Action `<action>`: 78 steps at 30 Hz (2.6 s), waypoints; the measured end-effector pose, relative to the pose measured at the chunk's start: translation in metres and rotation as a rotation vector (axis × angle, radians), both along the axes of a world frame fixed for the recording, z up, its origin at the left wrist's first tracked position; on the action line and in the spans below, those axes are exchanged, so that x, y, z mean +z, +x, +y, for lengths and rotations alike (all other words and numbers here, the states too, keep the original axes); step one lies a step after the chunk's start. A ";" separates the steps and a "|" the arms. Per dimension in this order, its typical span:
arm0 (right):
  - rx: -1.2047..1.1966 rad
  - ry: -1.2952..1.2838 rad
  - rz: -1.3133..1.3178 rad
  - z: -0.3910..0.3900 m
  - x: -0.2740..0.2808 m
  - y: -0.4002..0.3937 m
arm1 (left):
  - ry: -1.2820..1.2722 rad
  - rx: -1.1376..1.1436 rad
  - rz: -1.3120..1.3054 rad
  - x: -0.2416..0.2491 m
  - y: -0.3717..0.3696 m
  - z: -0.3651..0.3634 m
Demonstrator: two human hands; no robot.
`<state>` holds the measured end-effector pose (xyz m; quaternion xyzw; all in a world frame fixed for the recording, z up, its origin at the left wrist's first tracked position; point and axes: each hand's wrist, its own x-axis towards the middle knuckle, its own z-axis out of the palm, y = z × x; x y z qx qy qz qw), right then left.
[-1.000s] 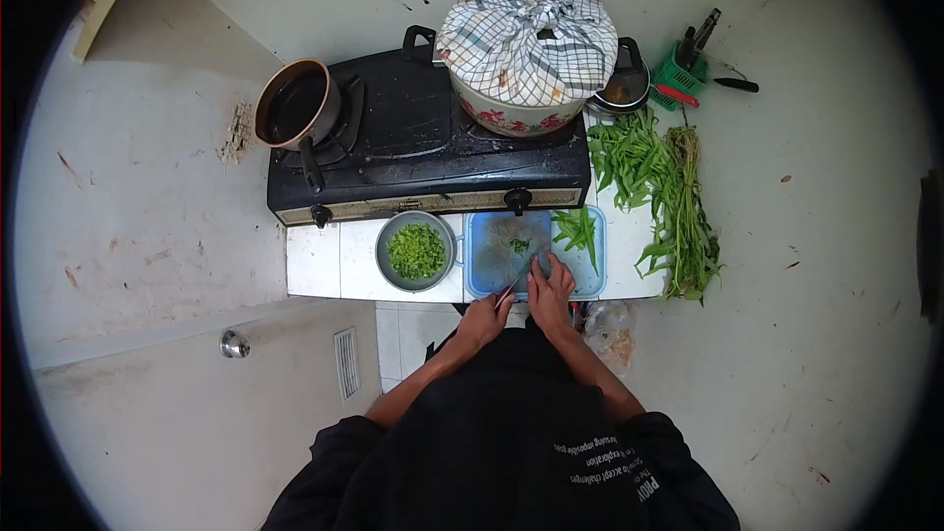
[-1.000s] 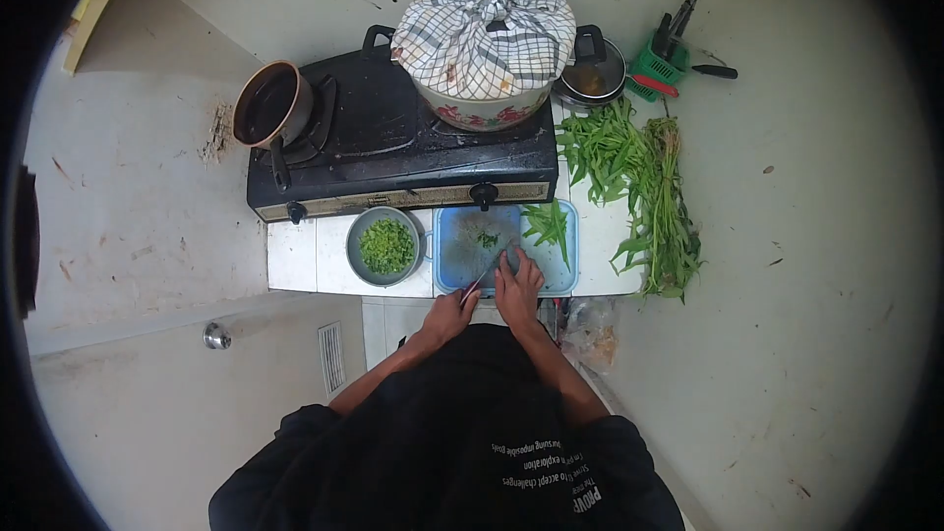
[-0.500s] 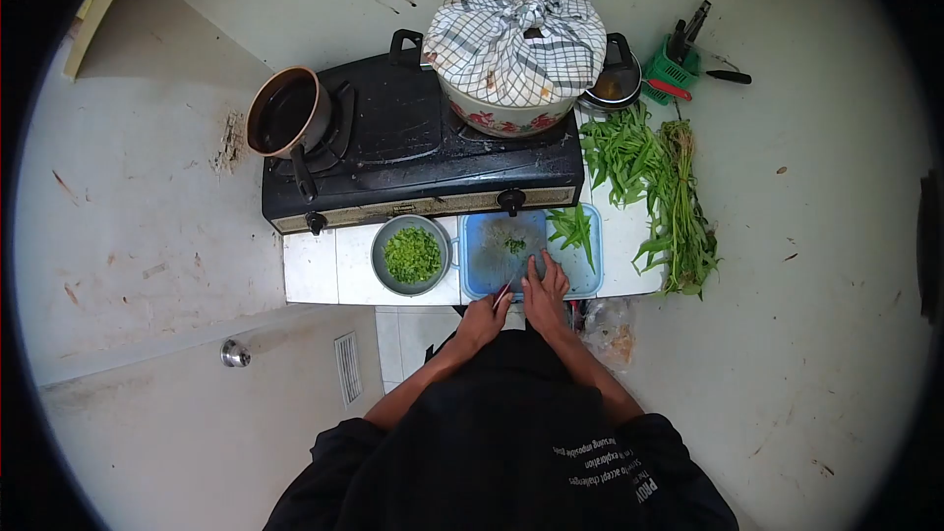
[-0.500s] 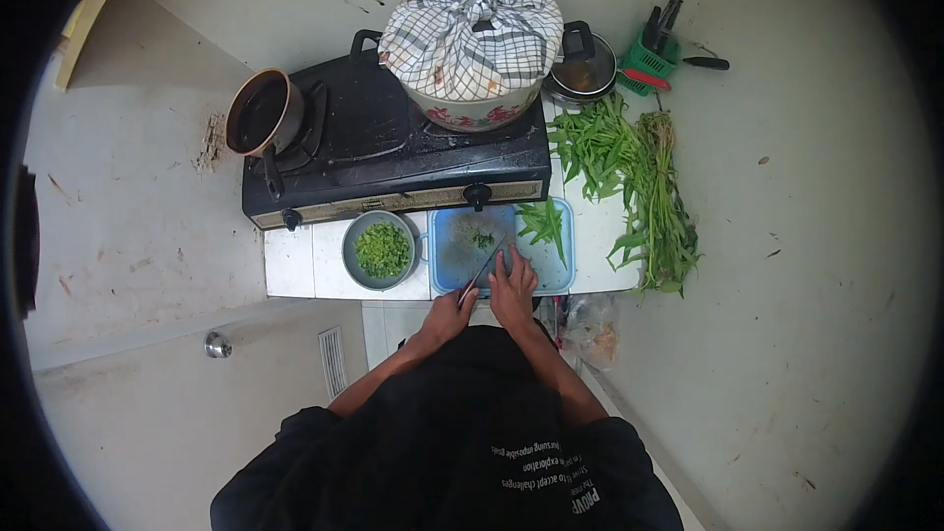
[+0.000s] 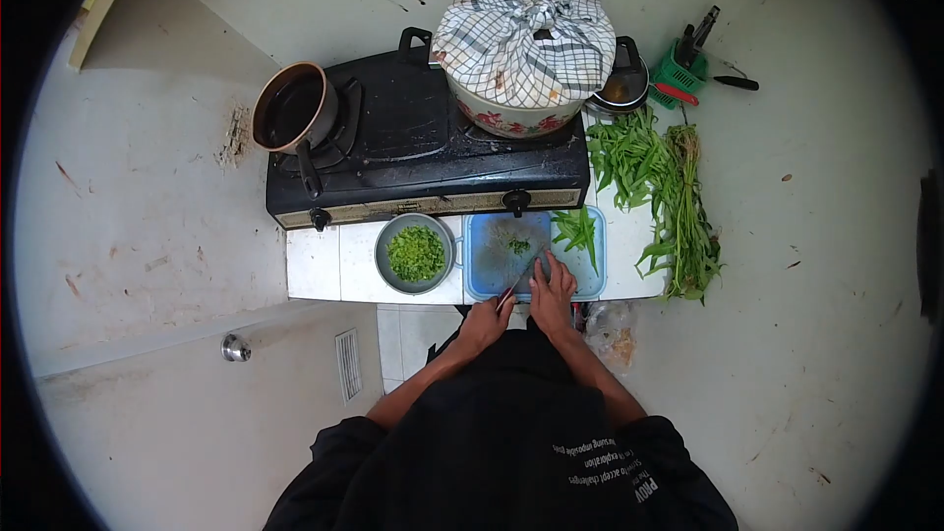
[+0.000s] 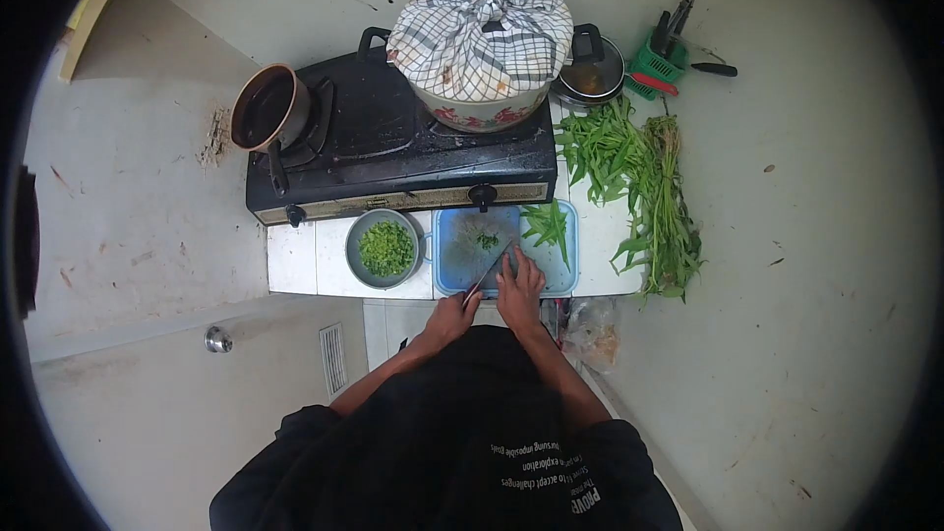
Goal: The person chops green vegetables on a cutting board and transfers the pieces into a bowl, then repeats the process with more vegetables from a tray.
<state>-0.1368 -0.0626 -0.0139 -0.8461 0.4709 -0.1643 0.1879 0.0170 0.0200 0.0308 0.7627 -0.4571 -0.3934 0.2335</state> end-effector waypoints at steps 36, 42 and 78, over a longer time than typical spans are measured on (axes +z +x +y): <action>-0.069 0.025 0.044 0.002 0.005 0.002 | 0.077 -0.026 0.106 -0.012 -0.001 -0.002; -0.064 0.028 0.053 0.002 0.003 0.001 | 0.060 -0.015 0.106 -0.015 -0.004 -0.001; -0.503 0.043 -0.070 -0.105 -0.003 -0.042 | 0.020 0.153 -0.075 -0.021 0.033 -0.007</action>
